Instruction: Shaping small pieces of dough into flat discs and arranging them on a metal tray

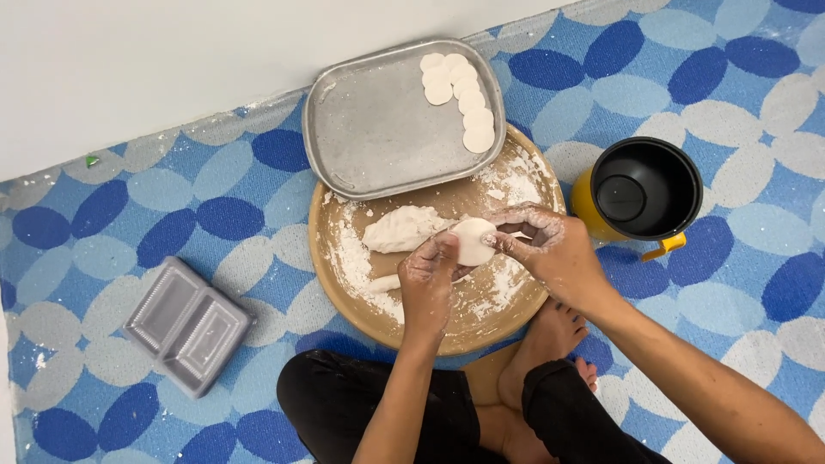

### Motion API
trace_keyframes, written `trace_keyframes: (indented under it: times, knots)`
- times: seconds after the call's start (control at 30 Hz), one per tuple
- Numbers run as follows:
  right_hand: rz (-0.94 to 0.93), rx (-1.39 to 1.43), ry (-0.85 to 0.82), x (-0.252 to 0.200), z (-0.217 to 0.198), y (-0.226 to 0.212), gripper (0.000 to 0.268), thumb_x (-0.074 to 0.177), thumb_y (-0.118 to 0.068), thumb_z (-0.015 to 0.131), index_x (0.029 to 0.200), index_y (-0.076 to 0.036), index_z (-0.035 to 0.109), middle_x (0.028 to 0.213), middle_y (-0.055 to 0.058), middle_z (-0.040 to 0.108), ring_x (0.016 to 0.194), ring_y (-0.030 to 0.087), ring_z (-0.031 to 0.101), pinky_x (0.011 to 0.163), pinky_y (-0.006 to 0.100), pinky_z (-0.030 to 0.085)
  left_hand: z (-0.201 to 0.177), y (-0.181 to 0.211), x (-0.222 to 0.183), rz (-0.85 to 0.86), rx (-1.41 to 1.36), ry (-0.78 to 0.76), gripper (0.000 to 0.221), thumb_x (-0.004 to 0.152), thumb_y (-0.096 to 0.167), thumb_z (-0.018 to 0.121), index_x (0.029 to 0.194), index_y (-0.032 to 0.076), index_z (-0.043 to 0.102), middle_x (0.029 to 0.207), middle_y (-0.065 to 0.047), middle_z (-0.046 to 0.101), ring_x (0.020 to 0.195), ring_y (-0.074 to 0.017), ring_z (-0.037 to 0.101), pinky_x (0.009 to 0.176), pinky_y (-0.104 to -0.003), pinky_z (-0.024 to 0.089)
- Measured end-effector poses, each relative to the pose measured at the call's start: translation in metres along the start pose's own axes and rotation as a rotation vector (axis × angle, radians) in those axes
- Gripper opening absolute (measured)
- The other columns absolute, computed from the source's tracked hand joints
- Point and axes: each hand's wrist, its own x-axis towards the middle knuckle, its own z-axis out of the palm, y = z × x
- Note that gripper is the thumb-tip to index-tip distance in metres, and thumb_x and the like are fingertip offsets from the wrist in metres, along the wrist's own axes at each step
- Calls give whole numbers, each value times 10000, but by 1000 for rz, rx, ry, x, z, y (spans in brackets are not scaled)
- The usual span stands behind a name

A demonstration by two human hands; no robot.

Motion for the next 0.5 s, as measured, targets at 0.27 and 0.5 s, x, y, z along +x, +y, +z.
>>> trace_keyframes:
  times: [0.27, 0.5]
  knots:
    - [45, 29, 38, 0, -6, -4, 224, 882, -11, 702, 1079, 93, 718, 990, 234, 738, 885, 245, 714, 780, 413, 636, -3, -16, 20, -1, 70, 6, 323, 913, 200, 735, 1132, -37, 718, 980, -230, 767, 861, -273, 762, 762, -375, 652]
    - [212, -55, -17, 14, -25, 31, 354, 916, -55, 657, 1257, 38, 672, 1000, 273, 746, 544, 148, 600, 586, 268, 547, -21, -66, 64, -218, -192, 47, 341, 945, 177, 693, 1205, -38, 643, 1040, -153, 756, 919, -238, 756, 813, -336, 628]
